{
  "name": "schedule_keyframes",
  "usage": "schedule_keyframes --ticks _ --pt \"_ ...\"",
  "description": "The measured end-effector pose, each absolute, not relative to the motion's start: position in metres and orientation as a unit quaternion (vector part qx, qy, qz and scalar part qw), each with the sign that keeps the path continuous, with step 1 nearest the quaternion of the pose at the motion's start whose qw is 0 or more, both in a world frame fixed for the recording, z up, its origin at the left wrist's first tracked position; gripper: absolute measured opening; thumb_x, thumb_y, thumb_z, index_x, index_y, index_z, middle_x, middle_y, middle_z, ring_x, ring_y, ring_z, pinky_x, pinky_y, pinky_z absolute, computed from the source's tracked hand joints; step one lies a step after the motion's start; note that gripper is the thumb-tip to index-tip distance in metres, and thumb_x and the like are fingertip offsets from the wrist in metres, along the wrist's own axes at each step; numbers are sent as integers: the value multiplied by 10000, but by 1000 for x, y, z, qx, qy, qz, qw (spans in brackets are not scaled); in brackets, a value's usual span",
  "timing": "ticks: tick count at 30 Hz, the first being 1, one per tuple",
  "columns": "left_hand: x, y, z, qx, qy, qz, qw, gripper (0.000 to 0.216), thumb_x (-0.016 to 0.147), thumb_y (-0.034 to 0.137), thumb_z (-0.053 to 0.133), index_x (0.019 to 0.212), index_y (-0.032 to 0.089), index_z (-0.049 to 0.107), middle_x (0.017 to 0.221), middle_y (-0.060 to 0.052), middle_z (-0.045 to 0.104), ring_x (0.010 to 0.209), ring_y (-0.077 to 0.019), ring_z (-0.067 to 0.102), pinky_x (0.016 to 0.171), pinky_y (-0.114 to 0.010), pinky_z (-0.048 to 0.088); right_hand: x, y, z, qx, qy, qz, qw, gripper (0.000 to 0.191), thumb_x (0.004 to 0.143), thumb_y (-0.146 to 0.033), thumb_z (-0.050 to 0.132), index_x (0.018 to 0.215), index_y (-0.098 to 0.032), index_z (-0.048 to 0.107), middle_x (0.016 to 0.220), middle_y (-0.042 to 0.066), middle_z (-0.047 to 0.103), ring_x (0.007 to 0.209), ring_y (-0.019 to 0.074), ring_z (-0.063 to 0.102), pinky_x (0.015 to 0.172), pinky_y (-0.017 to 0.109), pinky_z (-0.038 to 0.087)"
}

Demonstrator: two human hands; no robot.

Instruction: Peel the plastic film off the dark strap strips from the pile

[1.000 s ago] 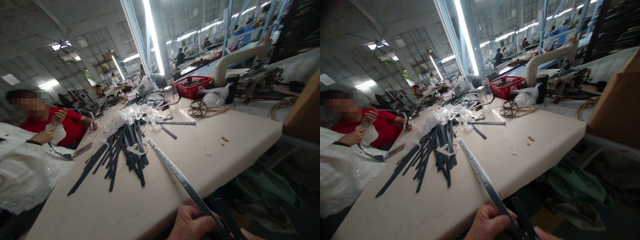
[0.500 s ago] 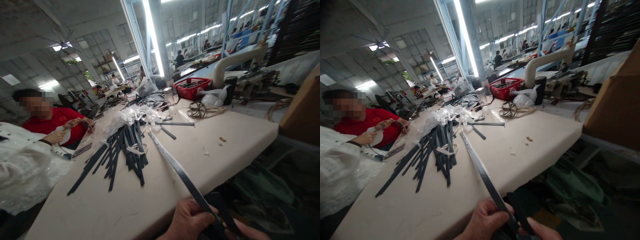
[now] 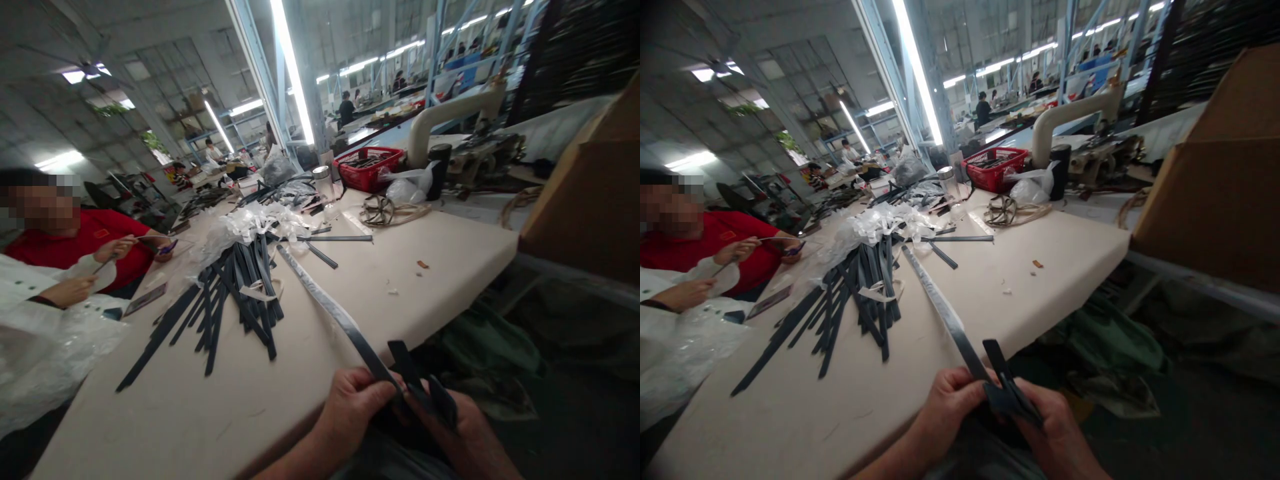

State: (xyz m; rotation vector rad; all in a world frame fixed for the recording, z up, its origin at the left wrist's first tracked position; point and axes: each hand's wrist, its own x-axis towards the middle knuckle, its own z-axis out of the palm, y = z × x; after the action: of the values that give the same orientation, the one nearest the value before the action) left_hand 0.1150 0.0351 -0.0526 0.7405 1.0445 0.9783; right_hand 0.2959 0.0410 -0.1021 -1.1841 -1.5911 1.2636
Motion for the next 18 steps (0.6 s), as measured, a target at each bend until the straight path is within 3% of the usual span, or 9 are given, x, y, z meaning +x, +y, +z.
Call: schedule_keyframes --ticks 2,4,6,9,12,18 --pt "106 42 -44 288 484 468 681 282 710 343 794 848 98 770 763 -74 740 696 -137 645 707 -229 515 296 52 -87 -480 -599 475 429 289 893 -468 605 852 -220 746 712 31 719 655 218 683 610 260 559" --pt "94 50 -35 227 488 494 683 313 653 365 835 809 106 754 774 -73 741 687 -139 652 676 -234 536 301 61 -77 -492 -562 449 490 274 903 -450 608 887 -205 730 657 25 692 506 166 620 501 237 519" --pt "83 57 -29 172 481 501 698 334 610 372 861 788 120 732 767 -70 741 640 -144 654 597 -239 542 306 64 -73 -474 -560 418 535 205 899 -395 635 872 -210 720 742 33 702 433 117 549 409 208 460" --pt "76 60 -28 136 480 495 711 324 616 336 863 810 124 714 742 -67 737 605 -139 658 536 -218 527 306 57 -71 -384 -651 392 525 123 909 -252 643 996 -267 729 1128 68 686 740 167 678 558 215 546" --pt "79 59 -36 126 481 487 718 307 653 326 842 834 118 707 728 -64 731 580 -131 653 525 -214 521 296 49 -70 -273 -732 380 496 372 914 -142 621 1234 -329 649 1380 71 561 1035 213 663 734 242 578" --pt "92 48 -51 164 414 471 762 281 700 313 818 856 98 722 749 -70 731 620 -130 666 612 -228 537 274 62 -64 -220 -791 314 477 329 878 -153 649 1177 -287 685 1295 81 636 1028 227 682 841 275 559"
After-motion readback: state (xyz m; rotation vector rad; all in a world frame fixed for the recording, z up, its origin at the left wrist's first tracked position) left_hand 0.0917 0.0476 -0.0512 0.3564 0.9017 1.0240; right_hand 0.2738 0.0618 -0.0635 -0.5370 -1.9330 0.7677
